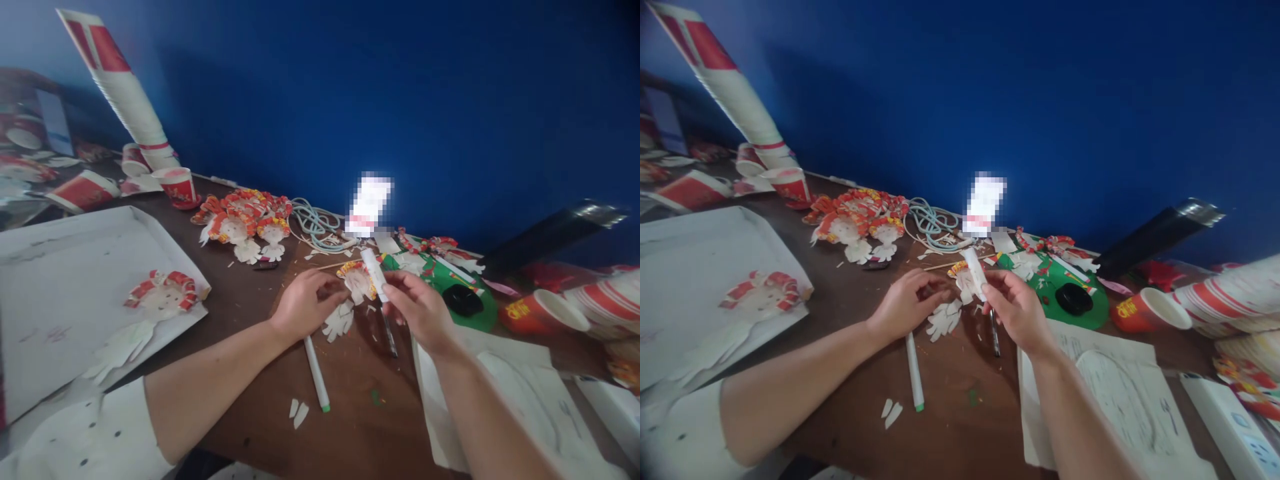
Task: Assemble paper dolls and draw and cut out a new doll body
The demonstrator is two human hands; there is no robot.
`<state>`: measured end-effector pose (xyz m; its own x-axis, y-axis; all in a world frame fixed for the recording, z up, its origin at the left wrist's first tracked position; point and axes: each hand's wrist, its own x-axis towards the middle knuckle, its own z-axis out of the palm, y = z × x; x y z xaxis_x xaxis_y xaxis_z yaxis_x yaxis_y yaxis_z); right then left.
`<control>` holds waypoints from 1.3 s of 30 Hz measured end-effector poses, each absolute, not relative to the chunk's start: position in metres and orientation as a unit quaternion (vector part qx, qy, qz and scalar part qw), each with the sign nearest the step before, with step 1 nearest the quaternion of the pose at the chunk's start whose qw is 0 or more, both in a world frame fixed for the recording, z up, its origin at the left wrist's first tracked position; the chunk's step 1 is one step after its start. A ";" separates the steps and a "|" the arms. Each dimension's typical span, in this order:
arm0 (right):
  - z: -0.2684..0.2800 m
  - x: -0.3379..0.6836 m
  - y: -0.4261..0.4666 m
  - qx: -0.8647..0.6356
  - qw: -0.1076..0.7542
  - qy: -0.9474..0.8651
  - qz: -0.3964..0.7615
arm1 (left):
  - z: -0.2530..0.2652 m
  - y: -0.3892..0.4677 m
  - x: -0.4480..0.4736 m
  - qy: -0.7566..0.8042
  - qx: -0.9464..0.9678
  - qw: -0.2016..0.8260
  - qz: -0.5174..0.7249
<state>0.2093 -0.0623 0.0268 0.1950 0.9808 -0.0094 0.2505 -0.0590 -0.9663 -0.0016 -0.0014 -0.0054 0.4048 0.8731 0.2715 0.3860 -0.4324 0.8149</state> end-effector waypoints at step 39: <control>0.008 0.186 -0.055 -0.539 0.690 -0.327 0.355 | -0.004 -0.005 -0.001 0.387 0.887 0.088 0.236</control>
<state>0.1863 -0.0553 0.0077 0.5345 0.8424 0.0677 -0.1376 0.1658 -0.9765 -0.0013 -0.0049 -0.0036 0.5893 0.7275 0.3513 0.6441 -0.6856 0.3392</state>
